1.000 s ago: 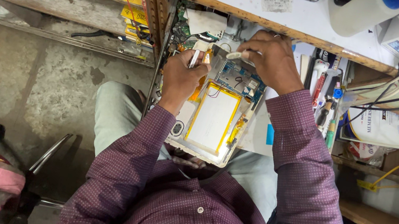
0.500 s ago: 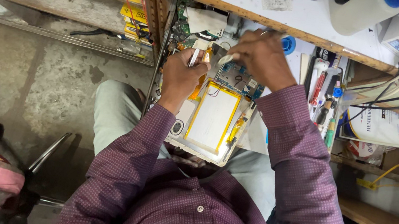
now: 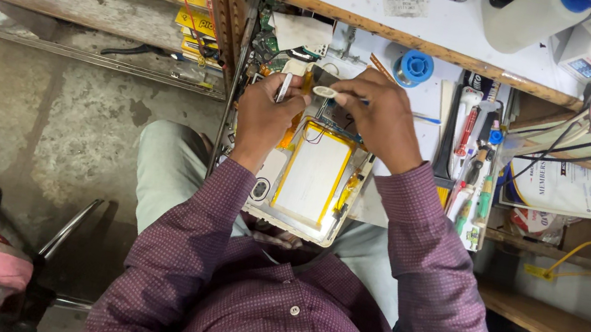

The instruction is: The person works on an opened tablet at a cluttered repair workbench, holding the device and manipulating its internal board and battery. They use a brush and a small tool on the board, reposition the tablet, and later pick up a soldering iron and a phone from the bench.

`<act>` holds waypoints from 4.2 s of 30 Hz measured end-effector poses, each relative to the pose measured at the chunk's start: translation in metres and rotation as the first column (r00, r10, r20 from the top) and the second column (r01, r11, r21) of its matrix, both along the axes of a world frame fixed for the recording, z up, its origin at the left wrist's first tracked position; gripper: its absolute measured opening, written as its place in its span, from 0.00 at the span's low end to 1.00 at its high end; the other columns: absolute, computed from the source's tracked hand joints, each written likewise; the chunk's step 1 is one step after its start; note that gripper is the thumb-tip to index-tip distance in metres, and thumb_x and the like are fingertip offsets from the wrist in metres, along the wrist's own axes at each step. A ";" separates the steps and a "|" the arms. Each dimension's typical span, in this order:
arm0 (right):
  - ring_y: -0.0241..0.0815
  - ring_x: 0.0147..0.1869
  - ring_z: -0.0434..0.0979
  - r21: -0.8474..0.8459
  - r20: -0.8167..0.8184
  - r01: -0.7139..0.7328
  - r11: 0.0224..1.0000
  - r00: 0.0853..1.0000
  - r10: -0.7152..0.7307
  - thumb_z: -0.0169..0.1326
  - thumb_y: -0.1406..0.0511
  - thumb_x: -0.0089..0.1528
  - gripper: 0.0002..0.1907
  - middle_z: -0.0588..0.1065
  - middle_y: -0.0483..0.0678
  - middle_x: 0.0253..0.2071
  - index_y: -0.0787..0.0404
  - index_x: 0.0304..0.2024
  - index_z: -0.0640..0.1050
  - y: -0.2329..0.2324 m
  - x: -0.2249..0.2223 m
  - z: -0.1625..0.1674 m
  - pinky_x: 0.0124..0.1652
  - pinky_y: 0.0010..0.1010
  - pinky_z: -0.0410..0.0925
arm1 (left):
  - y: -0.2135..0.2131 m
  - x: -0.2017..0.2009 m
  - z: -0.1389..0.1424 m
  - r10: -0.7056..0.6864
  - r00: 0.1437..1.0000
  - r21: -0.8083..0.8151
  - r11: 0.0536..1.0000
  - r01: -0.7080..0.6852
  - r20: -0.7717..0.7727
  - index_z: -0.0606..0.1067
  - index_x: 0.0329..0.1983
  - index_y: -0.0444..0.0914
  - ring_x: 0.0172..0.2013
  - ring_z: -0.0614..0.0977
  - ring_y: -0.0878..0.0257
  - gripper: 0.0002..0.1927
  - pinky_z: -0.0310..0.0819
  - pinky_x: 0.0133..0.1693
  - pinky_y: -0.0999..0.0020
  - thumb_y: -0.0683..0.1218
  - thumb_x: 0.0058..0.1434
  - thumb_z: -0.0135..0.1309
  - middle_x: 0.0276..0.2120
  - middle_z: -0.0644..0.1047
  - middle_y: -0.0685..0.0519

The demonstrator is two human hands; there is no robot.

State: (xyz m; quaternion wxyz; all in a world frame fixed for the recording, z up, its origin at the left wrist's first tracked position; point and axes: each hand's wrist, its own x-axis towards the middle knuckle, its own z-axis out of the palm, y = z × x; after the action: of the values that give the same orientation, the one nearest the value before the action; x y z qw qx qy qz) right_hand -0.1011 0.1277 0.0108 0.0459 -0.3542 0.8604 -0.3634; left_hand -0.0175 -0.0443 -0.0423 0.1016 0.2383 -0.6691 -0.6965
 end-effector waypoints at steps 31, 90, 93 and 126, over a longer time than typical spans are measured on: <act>0.44 0.46 0.78 0.057 -0.100 -0.208 0.976 0.972 0.213 0.63 0.71 0.59 0.12 0.78 0.44 0.40 0.55 0.45 0.85 0.003 0.000 -0.007 0.52 0.38 0.63 | 0.006 0.023 -0.013 0.005 0.981 -0.101 0.995 -0.025 -0.192 0.63 0.70 0.39 0.38 0.80 0.71 0.35 0.76 0.41 0.76 0.32 0.60 0.59 0.40 0.83 0.52; 0.45 0.44 0.76 0.030 -0.107 -0.196 0.980 0.974 0.198 0.62 0.68 0.63 0.08 0.79 0.44 0.39 0.55 0.44 0.85 -0.009 -0.008 -0.014 0.53 0.41 0.61 | 0.012 0.026 -0.013 0.009 0.967 -0.275 0.958 -0.082 -0.256 0.50 0.79 0.45 0.47 0.85 0.62 0.48 0.79 0.48 0.67 0.30 0.61 0.58 0.44 0.81 0.47; 0.47 0.44 0.77 0.024 -0.135 -0.225 0.974 0.965 0.226 0.62 0.68 0.62 0.08 0.79 0.45 0.38 0.57 0.43 0.85 -0.010 -0.008 -0.012 0.51 0.43 0.61 | 0.011 0.026 -0.011 0.024 0.997 -0.198 0.979 -0.037 -0.068 0.51 0.79 0.47 0.40 0.84 0.62 0.46 0.79 0.44 0.67 0.32 0.62 0.57 0.39 0.83 0.48; 0.47 0.42 0.77 -0.017 -0.065 -0.222 0.975 0.973 0.220 0.63 0.71 0.60 0.09 0.79 0.48 0.38 0.60 0.43 0.85 -0.011 -0.007 -0.011 0.45 0.39 0.68 | 0.012 0.026 -0.009 0.003 0.981 -0.205 0.978 -0.043 -0.192 0.49 0.79 0.46 0.45 0.84 0.64 0.47 0.80 0.40 0.70 0.30 0.61 0.56 0.43 0.81 0.49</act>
State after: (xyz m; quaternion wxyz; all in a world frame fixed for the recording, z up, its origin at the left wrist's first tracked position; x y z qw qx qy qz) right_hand -0.1076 0.1165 -0.0003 0.0546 -0.4595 0.8124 -0.3549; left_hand 0.0086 -0.0321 -0.0512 0.1979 0.1662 -0.7228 -0.6409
